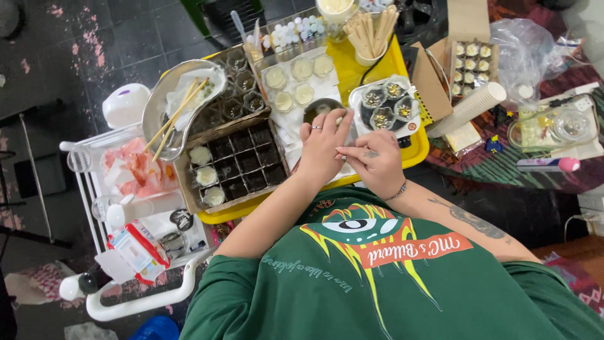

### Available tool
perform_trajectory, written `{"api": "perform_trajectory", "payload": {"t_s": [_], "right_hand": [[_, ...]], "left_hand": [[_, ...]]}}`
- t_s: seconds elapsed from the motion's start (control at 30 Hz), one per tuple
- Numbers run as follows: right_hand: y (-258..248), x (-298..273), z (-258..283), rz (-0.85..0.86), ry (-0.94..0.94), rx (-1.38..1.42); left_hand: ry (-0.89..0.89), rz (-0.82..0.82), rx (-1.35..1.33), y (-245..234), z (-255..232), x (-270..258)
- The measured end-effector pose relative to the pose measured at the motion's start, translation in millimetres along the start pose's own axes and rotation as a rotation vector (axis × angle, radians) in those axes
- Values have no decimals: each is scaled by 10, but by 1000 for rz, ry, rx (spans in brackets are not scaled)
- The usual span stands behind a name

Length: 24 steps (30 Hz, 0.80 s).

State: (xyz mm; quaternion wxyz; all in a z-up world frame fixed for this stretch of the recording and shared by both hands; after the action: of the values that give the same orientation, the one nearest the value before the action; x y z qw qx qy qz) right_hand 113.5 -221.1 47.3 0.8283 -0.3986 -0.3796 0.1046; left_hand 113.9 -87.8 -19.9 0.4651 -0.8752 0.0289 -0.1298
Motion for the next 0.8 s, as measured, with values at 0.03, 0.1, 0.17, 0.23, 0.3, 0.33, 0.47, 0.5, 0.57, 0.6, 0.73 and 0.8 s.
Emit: {"api": "perform_trajectory", "payload": {"t_s": [0.03,0.1,0.17,0.23,0.3,0.33,0.47,0.5,0.57,0.6,0.73,0.8], "right_hand": [[-32,-31,-6,-3,8,-6],[-109,-83,-15,-42,21,12],[-66,-464,-286,-20,186,68],[-2,-794,-534,2,350,128],[52,-1151,-926,68,843,-78],[73,-1207,-1038,63,849,-79],[347,-1560,-1513,278,985,-134],[446,-1643,-1618,327,972,-150],[624,-1785,-1770,319,951,-142],[710,-1856,-1844,316,929,-133],[543,-1570,-1626,309,988,-173],[353,-1350,-1437,299,1056,-116]], "left_hand": [[8,6,-3,0,-15,9],[41,-67,-65,-50,-44,33],[-14,-67,-94,-108,-41,55],[-71,-66,-120,-156,-10,47],[-130,-70,-125,-188,47,41],[-124,-66,-126,-210,46,43],[-209,-68,-175,-264,93,13],[-234,-70,-193,-270,111,1],[-206,-86,-190,-241,148,-27],[-181,-103,-188,-227,158,-45],[-195,-103,-184,-227,163,-56],[-199,-93,-178,-230,159,-43]]}}
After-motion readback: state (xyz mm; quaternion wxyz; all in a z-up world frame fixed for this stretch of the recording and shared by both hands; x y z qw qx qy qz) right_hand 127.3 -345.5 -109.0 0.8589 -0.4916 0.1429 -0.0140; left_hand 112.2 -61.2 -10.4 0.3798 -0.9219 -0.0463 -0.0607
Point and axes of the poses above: each hand's wrist, its own x-axis towards the middle knuckle, its own y-axis out of the palm, z = x × y, the point moved 5 cm from there along x, towards the middle knuckle, and after that the axes turned 14 degrees about -x, right-handed, at the moved point
